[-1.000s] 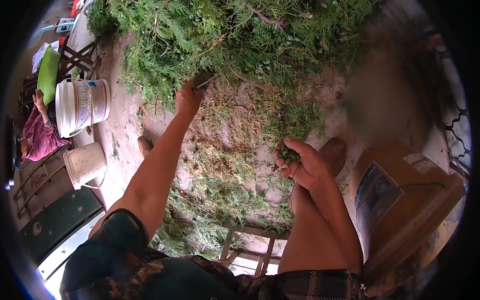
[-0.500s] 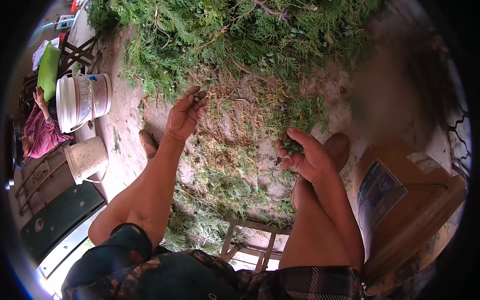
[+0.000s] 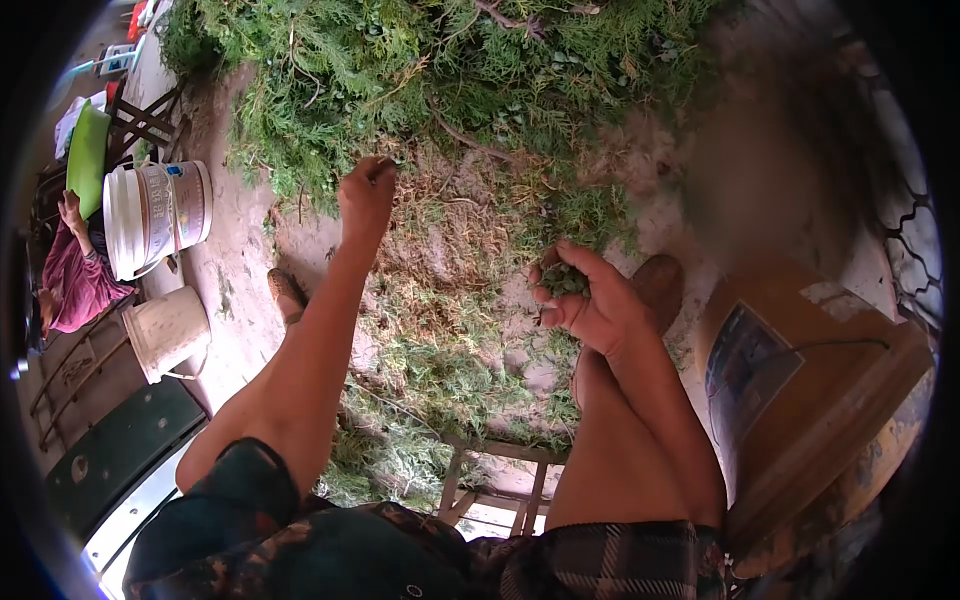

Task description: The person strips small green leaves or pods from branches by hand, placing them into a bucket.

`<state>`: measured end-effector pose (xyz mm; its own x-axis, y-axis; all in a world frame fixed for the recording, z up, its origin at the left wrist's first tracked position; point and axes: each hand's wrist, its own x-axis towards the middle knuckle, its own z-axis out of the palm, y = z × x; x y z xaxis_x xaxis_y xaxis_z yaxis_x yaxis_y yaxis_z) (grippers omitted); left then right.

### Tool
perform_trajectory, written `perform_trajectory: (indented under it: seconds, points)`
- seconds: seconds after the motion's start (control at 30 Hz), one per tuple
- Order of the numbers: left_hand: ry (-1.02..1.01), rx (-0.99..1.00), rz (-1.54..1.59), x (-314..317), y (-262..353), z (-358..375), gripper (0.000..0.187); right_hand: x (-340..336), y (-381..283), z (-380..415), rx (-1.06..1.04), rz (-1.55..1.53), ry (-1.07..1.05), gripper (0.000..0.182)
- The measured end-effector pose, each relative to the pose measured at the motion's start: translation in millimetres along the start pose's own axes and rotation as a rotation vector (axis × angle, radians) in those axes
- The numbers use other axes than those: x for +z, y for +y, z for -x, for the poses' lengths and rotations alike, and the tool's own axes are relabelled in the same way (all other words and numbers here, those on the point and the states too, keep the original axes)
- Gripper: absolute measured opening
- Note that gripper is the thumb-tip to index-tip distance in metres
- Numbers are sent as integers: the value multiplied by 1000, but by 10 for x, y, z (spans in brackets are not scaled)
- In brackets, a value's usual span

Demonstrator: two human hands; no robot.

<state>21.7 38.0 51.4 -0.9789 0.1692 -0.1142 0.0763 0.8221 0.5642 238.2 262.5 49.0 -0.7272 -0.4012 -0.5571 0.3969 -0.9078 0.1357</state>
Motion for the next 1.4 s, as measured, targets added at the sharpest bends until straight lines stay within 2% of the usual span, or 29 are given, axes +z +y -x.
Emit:
perform_trajectory:
  seconds: [0.13,0.2,0.27,0.3,0.37,0.47,0.6,0.63,0.7,0.73,0.8,0.83,0.9,0.93,1.0,1.13,1.2,1.23,1.3,1.33,1.4]
  points:
    - [83,42,-168,250,-230,-219,19,66,22,32,-7,72,68,24]
    - [15,-26,-253,230,-202,-108,19,83,9,41,-10,102,120,23]
    - [-241,-38,-174,107,-134,162,18,92,12,33,-23,127,120,23]
    - [-240,-38,-177,65,-149,262,18,87,13,31,-34,149,128,23]
    - [-30,30,-15,9,-205,413,18,60,11,10,-28,153,129,23]
    - [57,-55,46,-6,-204,196,18,68,19,-1,-34,181,131,24]
    - [141,-15,-199,265,-183,-308,21,84,21,33,-63,168,141,23]
    - [135,-14,-199,270,-144,-288,21,74,33,54,-65,163,145,23]
    - [-94,-112,-237,214,-33,-275,22,81,16,67,-67,187,161,24]
    - [-90,-106,-238,203,-100,-235,22,89,-4,61,-72,187,155,24]
    - [-14,150,-226,176,-438,-34,20,81,4,71,-81,191,168,24]
    - [-16,145,-229,143,-558,40,20,82,7,75,-74,189,170,24]
    - [17,-152,100,49,-673,156,19,104,-4,64,-78,194,161,24]
    - [21,-153,99,23,-649,194,19,105,1,63,-76,197,158,24]
    - [-26,-362,244,8,-532,228,19,101,1,79,-83,192,170,24]
    - [-37,-198,172,93,-175,45,20,95,5,93,-96,219,148,26]
    - [74,100,-35,182,-37,-97,19,99,3,110,-91,221,150,27]
    - [71,97,-32,281,-116,-191,19,93,7,118,-91,221,155,27]
    - [126,310,-67,394,-203,-323,19,94,12,120,-104,229,164,27]
    - [127,310,-67,371,-203,-307,19,89,12,119,-103,230,163,27]
    - [14,-29,-91,280,-175,-225,19,71,5,104,-83,218,185,27]
